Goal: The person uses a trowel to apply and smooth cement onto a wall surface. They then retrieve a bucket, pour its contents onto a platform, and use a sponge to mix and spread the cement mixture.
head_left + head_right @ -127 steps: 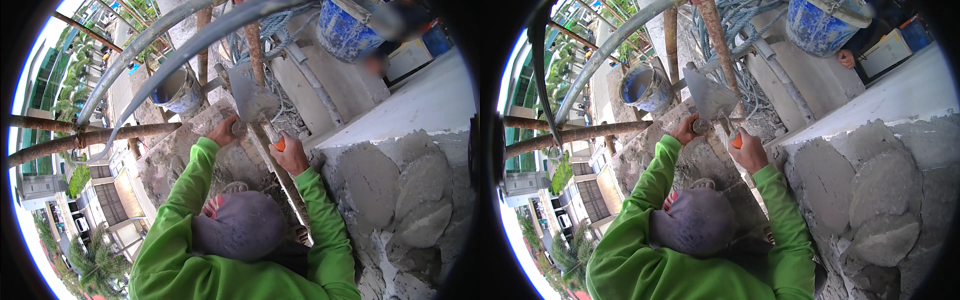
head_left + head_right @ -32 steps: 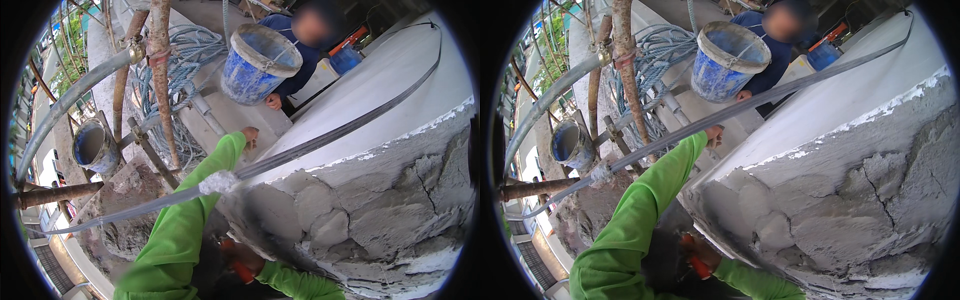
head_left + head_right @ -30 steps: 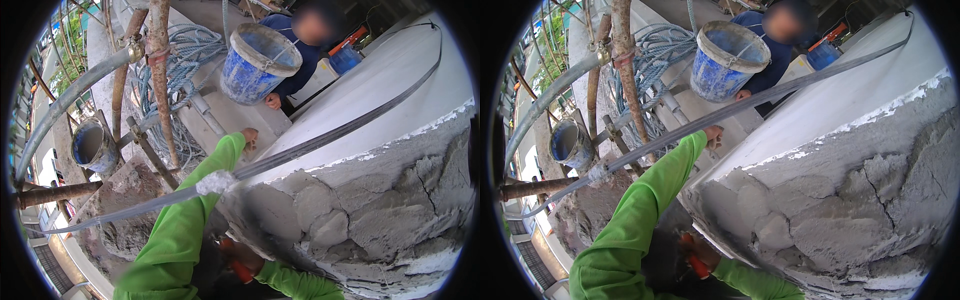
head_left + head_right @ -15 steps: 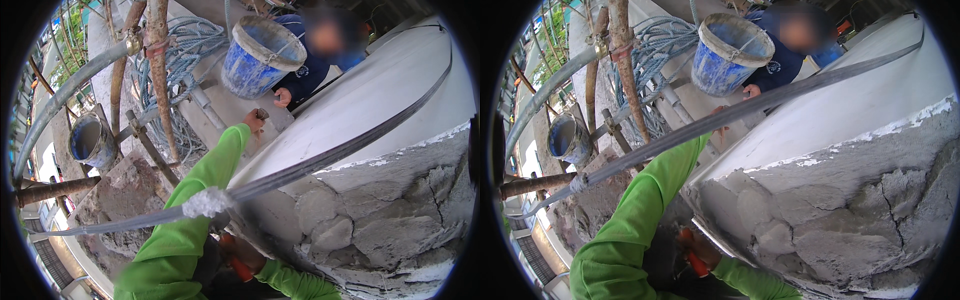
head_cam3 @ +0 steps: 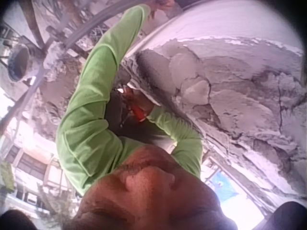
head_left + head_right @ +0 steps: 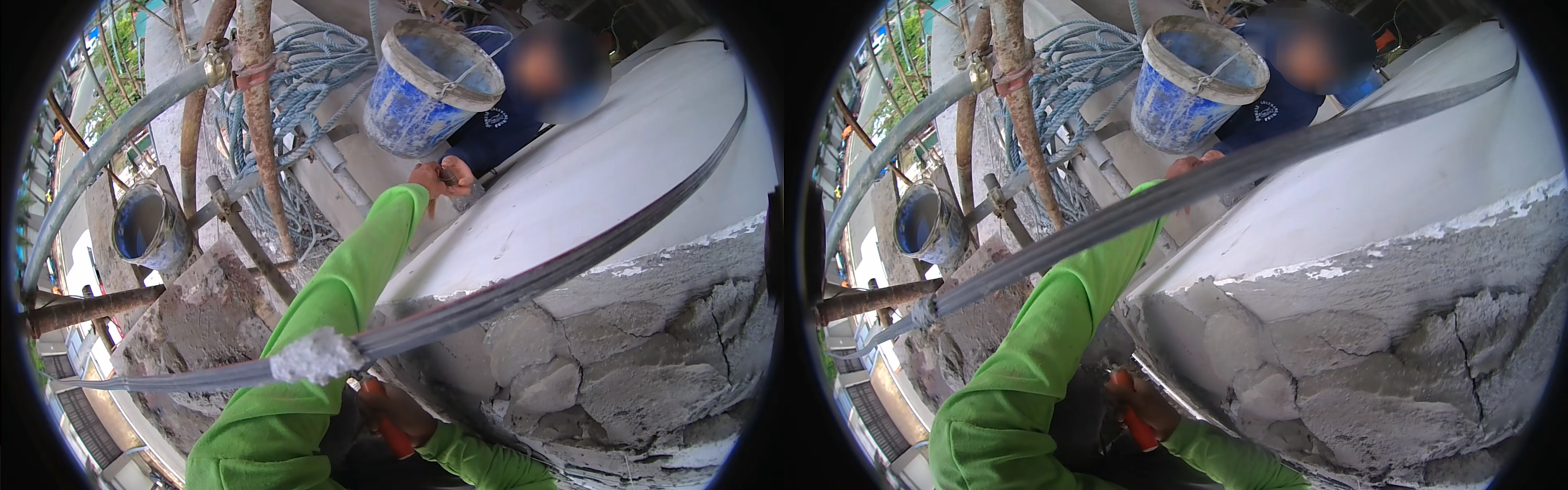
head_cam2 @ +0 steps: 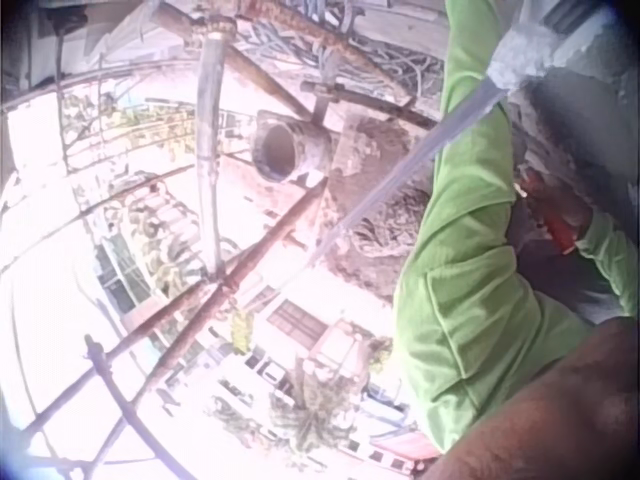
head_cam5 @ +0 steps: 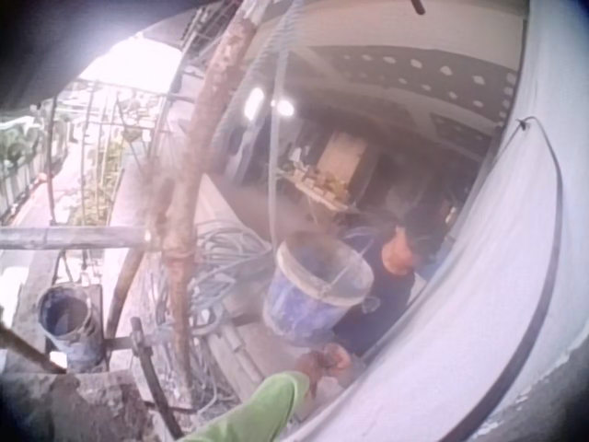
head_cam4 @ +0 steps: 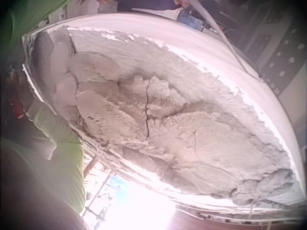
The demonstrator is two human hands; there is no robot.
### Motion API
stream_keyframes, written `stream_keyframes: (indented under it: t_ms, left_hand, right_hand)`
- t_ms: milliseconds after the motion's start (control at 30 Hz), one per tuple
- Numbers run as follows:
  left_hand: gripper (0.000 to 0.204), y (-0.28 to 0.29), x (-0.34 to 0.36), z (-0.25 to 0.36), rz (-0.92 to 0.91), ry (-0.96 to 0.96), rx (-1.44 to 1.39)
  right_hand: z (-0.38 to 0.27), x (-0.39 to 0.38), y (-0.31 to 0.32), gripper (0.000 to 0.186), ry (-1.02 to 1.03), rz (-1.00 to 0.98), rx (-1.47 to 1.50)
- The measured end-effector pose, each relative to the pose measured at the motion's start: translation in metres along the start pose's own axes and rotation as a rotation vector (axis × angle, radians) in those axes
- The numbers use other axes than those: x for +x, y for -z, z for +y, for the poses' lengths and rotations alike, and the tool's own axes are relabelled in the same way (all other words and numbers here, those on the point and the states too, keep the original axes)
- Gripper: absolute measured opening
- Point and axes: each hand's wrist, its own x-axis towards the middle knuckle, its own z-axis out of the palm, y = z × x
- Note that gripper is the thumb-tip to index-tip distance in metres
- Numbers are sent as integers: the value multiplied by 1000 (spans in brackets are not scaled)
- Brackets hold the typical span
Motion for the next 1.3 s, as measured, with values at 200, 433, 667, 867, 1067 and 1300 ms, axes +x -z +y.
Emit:
stream_keyframes:
  t_ms: [200,433,667,867,1067,1300]
  left_hand:
    - [58,-11,-6,-7,7,-34,-99]
    - [74,-24,-15,-3,17,-23,-303]
    - [81,-24,-17,-11,-68,30,-97]
    - [91,-12,-30,5,-273,258,-105]
    - [97,7,-43,31,-171,-250,304]
    - [77,9,-21,43,-265,-383,748]
  right_hand:
    - [-3,-1,1,22,36,1,-21]
    - [3,0,6,31,-4,1,-13]
    - [-6,-3,0,27,6,1,-28]
    - [-9,-7,-2,25,-23,42,13]
    - [-13,-6,-3,25,-70,79,-44]
    - [1,3,5,21,-55,55,5]
